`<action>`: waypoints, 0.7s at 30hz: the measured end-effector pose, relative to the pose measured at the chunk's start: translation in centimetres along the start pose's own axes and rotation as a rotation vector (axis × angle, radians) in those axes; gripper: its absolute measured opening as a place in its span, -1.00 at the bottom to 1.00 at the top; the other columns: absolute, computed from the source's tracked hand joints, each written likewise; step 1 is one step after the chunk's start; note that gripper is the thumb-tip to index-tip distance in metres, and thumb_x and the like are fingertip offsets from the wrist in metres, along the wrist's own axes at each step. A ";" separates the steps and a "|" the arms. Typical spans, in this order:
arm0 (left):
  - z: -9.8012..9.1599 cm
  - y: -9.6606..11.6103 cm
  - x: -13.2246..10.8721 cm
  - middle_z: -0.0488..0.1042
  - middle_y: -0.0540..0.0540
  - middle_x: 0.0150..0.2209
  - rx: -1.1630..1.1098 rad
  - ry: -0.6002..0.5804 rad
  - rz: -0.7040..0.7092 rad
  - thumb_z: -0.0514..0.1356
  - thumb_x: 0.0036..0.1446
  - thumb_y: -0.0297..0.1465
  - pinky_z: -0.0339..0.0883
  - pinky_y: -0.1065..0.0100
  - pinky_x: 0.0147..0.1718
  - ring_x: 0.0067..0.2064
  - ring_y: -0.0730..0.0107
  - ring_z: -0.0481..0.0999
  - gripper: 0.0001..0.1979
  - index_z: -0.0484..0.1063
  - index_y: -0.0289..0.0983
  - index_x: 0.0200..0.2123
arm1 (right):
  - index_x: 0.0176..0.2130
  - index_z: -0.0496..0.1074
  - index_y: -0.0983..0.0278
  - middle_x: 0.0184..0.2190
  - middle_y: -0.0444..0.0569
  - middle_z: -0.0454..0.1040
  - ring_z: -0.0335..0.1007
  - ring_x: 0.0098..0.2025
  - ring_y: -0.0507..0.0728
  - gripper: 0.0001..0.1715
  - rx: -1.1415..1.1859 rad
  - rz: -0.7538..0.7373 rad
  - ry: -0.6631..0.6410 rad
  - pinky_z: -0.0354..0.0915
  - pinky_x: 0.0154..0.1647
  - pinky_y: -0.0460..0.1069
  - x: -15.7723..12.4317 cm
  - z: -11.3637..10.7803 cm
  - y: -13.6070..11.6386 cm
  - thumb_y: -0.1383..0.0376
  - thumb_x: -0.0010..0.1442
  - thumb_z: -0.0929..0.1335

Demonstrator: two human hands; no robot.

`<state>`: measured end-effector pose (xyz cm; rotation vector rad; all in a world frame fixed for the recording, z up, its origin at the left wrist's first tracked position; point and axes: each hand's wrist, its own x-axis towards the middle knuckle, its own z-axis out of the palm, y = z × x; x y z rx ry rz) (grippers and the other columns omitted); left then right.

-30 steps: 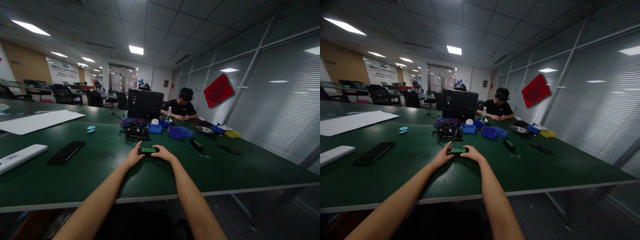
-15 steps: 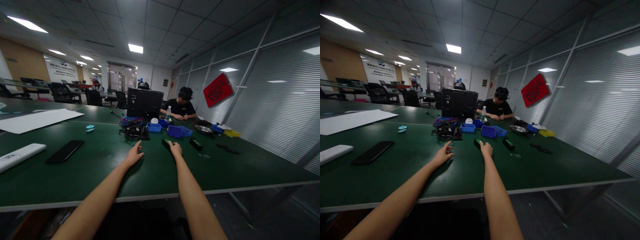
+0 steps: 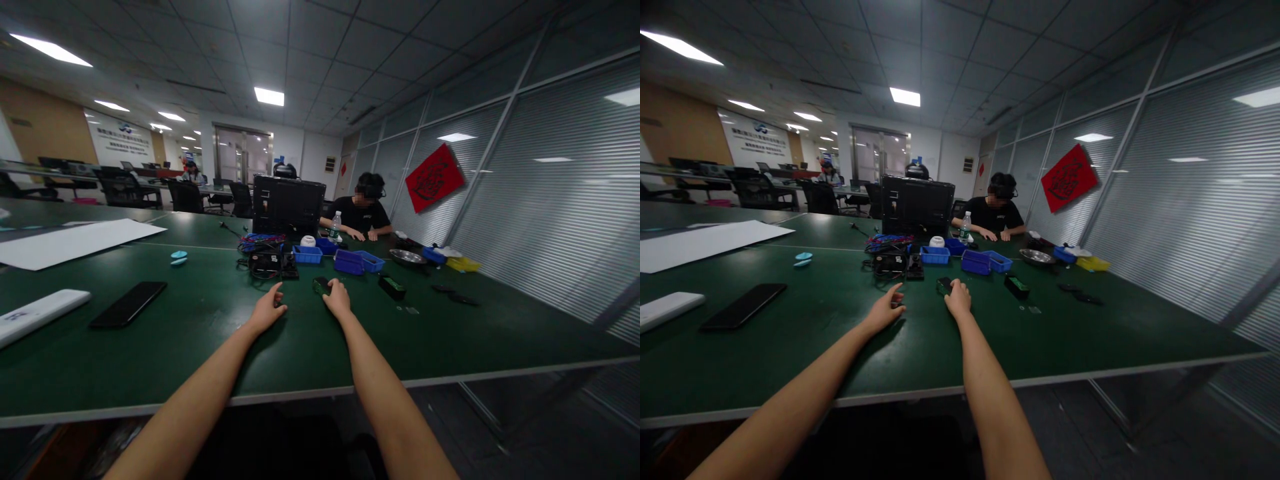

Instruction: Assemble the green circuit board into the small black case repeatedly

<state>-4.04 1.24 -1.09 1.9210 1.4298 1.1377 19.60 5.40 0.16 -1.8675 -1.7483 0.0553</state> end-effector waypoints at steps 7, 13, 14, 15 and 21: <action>-0.1 0.4 -0.1 0.41 -0.11 -0.16 0.016 -0.008 -0.023 0.18 -0.12 -0.43 0.31 0.39 -0.17 -0.20 0.43 0.43 -0.33 0.09 -0.24 0.12 | -0.06 0.24 0.34 -0.14 0.19 0.34 0.26 -0.10 0.26 -0.45 -0.074 0.085 -0.066 0.17 -0.18 0.06 -0.1 -0.6 -0.4 0.10 0.00 0.29; -0.2 0.5 -0.2 0.42 -0.11 -0.16 0.039 -0.008 -0.011 0.18 -0.12 -0.42 0.30 0.40 -0.18 -0.20 0.43 0.43 -0.34 0.10 -0.25 0.12 | -0.10 0.23 0.33 -0.15 0.15 0.32 0.26 -0.13 0.23 -0.51 -0.199 -0.045 0.028 0.17 -0.19 0.03 -1.2 -0.9 -2.3 0.21 -0.03 0.34; -0.2 0.4 -0.2 0.42 -0.11 -0.16 0.045 -0.009 -0.006 0.17 -0.12 -0.42 0.30 0.40 -0.18 -0.20 0.43 0.43 -0.34 0.09 -0.25 0.12 | -0.09 0.22 0.32 -0.13 0.14 0.30 0.24 -0.12 0.22 -0.50 -0.228 -0.080 0.036 0.16 -0.18 0.03 -1.5 -0.9 -2.8 0.22 -0.04 0.35; -0.1 0.4 -0.1 0.42 -0.10 -0.17 0.051 -0.010 -0.004 0.17 -0.11 -0.42 0.30 0.40 -0.18 -0.20 0.43 0.43 -0.34 0.09 -0.25 0.12 | -0.08 0.21 0.30 -0.11 0.14 0.28 0.23 -0.11 0.22 -0.48 -0.249 -0.107 0.034 0.16 -0.18 0.04 -1.8 -0.9 -3.3 0.22 -0.05 0.36; 0.1 0.1 0.0 0.42 -0.09 -0.17 0.065 -0.004 -0.006 0.17 -0.12 -0.43 0.30 0.41 -0.19 -0.22 0.45 0.42 -0.34 0.09 -0.24 0.11 | -0.10 0.22 0.25 -0.08 0.11 0.23 0.16 -0.07 0.21 -0.46 -0.172 -0.220 -0.026 0.16 -0.21 0.03 -3.0 -1.1 -5.3 -0.02 0.02 0.28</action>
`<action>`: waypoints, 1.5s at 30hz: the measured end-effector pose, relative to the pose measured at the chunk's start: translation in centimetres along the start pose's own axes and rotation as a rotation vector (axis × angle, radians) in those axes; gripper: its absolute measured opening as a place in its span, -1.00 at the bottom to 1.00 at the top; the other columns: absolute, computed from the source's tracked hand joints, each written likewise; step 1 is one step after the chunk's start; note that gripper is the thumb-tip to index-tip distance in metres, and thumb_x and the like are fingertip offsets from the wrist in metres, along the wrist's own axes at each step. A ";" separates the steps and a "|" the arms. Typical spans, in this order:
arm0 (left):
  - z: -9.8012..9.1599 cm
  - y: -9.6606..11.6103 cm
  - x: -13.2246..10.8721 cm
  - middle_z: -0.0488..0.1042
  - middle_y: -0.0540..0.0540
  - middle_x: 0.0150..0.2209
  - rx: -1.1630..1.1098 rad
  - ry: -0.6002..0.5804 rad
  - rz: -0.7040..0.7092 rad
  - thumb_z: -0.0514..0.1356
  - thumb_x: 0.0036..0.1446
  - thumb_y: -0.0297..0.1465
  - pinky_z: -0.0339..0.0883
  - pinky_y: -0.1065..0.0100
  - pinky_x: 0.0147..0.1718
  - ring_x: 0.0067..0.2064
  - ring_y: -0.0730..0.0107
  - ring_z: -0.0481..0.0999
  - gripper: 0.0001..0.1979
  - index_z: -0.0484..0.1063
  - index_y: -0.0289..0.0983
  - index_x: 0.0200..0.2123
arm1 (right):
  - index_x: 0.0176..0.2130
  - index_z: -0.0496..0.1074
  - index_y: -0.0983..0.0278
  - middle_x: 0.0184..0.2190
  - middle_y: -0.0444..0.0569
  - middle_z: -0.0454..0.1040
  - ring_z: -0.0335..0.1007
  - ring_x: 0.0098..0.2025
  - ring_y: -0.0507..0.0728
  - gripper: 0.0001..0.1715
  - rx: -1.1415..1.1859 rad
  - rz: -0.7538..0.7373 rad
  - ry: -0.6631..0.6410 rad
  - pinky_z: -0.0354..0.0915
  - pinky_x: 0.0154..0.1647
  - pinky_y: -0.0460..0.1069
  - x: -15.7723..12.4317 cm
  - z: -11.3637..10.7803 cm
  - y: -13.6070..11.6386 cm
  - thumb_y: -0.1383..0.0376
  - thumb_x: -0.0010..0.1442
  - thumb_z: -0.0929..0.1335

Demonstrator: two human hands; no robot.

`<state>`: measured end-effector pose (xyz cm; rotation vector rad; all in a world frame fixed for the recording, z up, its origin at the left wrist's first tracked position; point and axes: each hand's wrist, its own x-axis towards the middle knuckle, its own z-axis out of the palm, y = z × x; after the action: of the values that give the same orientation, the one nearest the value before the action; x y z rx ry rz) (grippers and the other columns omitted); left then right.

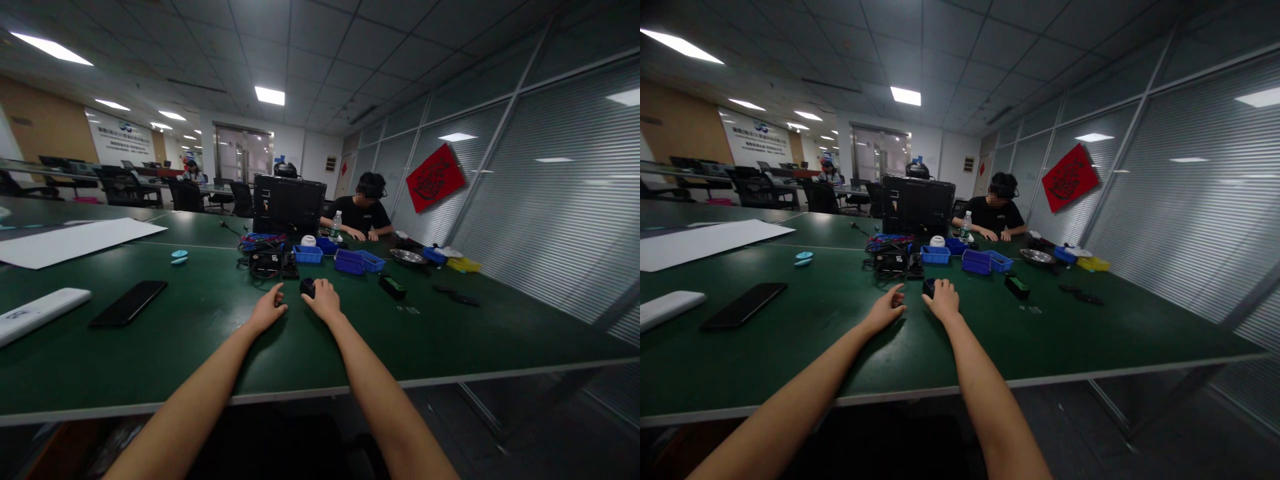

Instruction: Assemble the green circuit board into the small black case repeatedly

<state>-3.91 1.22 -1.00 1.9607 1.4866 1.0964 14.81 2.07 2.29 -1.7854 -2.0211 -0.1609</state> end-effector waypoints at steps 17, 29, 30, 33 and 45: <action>-0.1 0.1 -0.1 0.39 -0.17 -0.10 -0.026 0.050 0.020 0.18 -0.08 -0.22 0.33 0.37 -0.21 -0.17 0.37 0.43 -0.34 0.11 -0.28 0.11 | -0.03 0.26 0.31 -0.36 -0.01 0.42 0.35 -0.46 0.03 -0.48 0.806 0.088 -0.224 0.26 -0.53 -0.09 1.3 2.2 1.7 0.17 0.02 0.32; -0.7 1.2 -0.8 0.18 -0.19 0.10 0.227 0.164 0.103 0.18 -0.12 -0.18 0.10 0.25 0.06 0.10 0.19 0.21 -0.37 0.21 -0.26 0.06 | -0.13 0.33 0.38 -0.33 0.04 0.46 0.40 -0.44 0.03 -0.61 1.277 -0.065 -0.677 0.27 -0.66 -0.18 0.2 1.3 -0.2 0.29 0.00 0.35; -0.6 1.3 -0.8 0.19 -0.19 0.10 0.231 0.153 0.090 0.17 -0.10 -0.21 0.10 0.26 0.06 0.09 0.20 0.22 -0.40 0.23 -0.27 0.05 | -0.15 0.33 0.38 -0.32 0.06 0.46 0.41 -0.44 0.03 -0.62 1.286 -0.051 -0.671 0.27 -0.67 -0.18 0.3 1.5 0.0 0.30 0.00 0.35; -0.7 1.7 -0.7 0.28 -0.18 0.05 0.229 0.123 0.046 0.09 -0.05 -0.36 0.11 0.32 0.05 0.05 0.27 0.28 -0.52 0.28 -0.30 0.01 | -0.18 0.33 0.39 -0.31 0.08 0.45 0.41 -0.46 0.03 -0.67 1.313 -0.004 -0.650 0.27 -0.69 -0.18 0.6 2.0 0.6 0.33 0.00 0.35; -6.0 0.4 -1.1 0.47 -0.09 -0.13 0.310 0.081 -0.210 0.09 -0.10 -0.40 0.25 0.37 -0.21 -0.14 0.24 0.43 -0.53 0.36 -0.16 -0.03 | -0.23 0.32 0.37 -0.36 0.04 0.45 0.39 -0.48 0.00 -0.75 1.405 0.108 -0.568 0.30 -0.65 -0.18 1.2 2.7 2.2 0.35 0.02 0.34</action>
<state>-8.56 -0.62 2.43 1.9164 1.9555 0.9073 16.20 4.55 -0.08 -0.9662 -1.5064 1.5283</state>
